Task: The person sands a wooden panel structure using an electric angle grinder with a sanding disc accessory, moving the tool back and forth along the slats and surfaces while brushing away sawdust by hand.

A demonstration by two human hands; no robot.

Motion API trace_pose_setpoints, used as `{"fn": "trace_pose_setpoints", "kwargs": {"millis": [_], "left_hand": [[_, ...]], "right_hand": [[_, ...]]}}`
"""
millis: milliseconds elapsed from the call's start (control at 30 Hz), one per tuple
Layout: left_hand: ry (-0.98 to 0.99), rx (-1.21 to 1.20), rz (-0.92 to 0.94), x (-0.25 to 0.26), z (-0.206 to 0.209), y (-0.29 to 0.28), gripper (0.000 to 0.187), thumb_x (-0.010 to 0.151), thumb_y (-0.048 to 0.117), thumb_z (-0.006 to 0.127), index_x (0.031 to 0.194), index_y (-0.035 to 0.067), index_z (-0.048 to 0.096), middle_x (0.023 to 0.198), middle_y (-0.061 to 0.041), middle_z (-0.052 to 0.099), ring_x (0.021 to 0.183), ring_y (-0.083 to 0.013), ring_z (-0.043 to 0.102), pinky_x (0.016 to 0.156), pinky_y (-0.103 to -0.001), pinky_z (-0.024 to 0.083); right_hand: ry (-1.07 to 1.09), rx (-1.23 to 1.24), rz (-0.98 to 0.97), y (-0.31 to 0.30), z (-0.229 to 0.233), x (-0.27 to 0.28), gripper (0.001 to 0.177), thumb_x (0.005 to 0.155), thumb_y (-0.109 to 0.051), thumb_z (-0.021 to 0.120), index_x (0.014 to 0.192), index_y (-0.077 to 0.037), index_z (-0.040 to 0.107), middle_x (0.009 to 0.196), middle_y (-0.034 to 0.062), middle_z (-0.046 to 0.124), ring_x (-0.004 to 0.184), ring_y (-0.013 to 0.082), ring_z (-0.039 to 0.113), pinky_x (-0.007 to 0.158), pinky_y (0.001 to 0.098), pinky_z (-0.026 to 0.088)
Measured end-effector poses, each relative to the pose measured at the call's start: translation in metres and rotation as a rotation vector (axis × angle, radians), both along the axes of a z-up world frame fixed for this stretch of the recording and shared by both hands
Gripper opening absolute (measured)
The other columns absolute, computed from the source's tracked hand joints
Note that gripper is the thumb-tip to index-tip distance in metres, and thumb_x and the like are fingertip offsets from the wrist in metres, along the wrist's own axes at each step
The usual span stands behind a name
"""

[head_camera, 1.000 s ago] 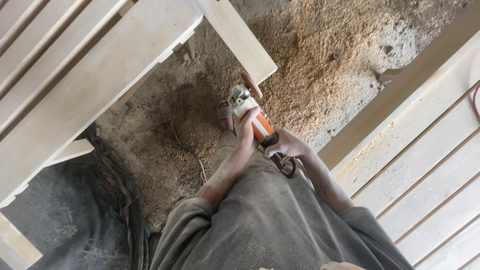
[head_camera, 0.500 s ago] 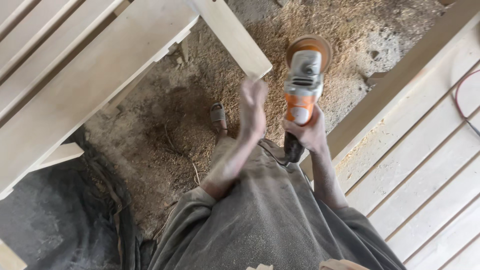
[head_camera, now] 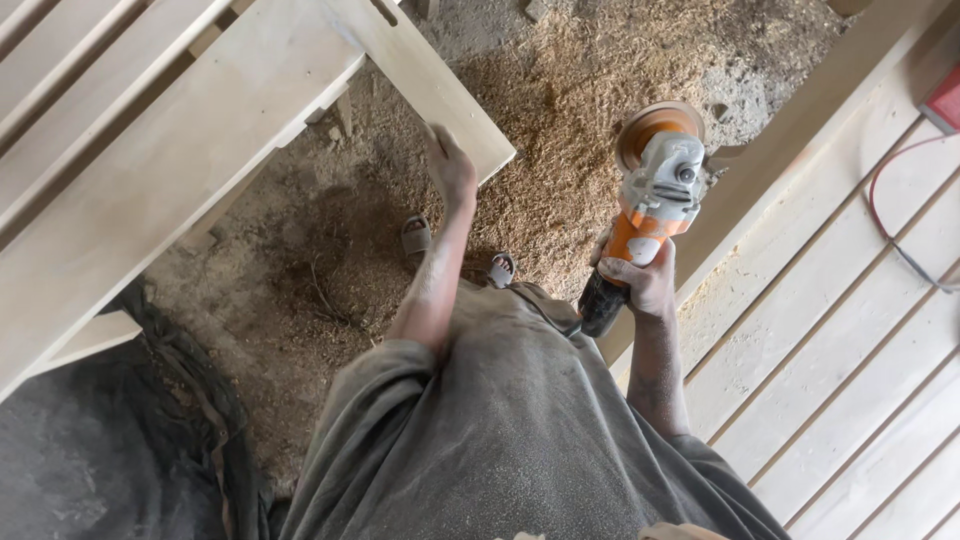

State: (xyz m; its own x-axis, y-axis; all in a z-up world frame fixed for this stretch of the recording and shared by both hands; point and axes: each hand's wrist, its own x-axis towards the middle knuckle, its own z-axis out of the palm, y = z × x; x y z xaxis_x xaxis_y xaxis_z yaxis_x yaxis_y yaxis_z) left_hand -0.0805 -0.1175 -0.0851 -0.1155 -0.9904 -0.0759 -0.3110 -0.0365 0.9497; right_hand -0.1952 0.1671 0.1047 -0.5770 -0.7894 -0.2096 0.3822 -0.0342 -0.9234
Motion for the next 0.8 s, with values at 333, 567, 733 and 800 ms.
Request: {"fn": "trace_pose_setpoints", "kwargs": {"millis": [333, 567, 733, 800], "left_hand": [[-0.140, 0.458, -0.161, 0.029, 0.061, 0.082, 0.066, 0.109, 0.040, 0.029, 0.166, 0.012, 0.013, 0.131, -0.024, 0.070, 0.057, -0.0258, 0.057, 0.045, -0.038, 0.049], [-0.036, 0.279, 0.021, 0.023, -0.010, 0.017, 0.062, 0.107, 0.034, 0.037, 0.162, 0.009, 0.022, 0.099, -0.013, 0.071, 0.063, -0.0108, 0.067, 0.045, -0.030, 0.059], [-0.057, 0.044, 0.128, 0.026, -0.046, -0.026, 0.042, 0.123, 0.031, 0.045, 0.156, 0.004, 0.045, 0.120, -0.022, 0.065, 0.090, -0.0122, 0.067, 0.070, -0.030, 0.062], [-0.046, -0.004, 0.198, 0.019, -0.044, -0.032, 0.044, 0.122, 0.031, 0.047, 0.158, 0.006, 0.045, 0.124, -0.021, 0.069, 0.094, -0.0102, 0.070, 0.075, -0.027, 0.064]], "right_hand": [[-0.128, -0.042, 0.047, -0.049, -0.014, -0.039, 0.054, 0.071, 0.001, 0.074, 0.122, 0.003, 0.056, 0.092, 0.0136, 0.067, 0.079, 0.0260, 0.071, 0.073, 0.0391, 0.063], [-0.127, -0.045, 0.088, -0.086, -0.027, -0.072, 0.062, 0.066, 0.001, 0.072, 0.126, 0.003, 0.055, 0.098, 0.0134, 0.067, 0.086, 0.0269, 0.071, 0.079, 0.0403, 0.062], [-0.117, 0.000, 0.166, -0.114, -0.037, -0.109, 0.066, 0.067, 0.003, 0.072, 0.131, 0.005, 0.053, 0.102, 0.0127, 0.065, 0.088, 0.0277, 0.070, 0.080, 0.0414, 0.060], [-0.180, -0.022, 0.209, -0.130, -0.039, -0.124, 0.065, 0.070, 0.003, 0.071, 0.133, 0.003, 0.053, 0.101, 0.0128, 0.066, 0.087, 0.0273, 0.071, 0.079, 0.0414, 0.062]]}}
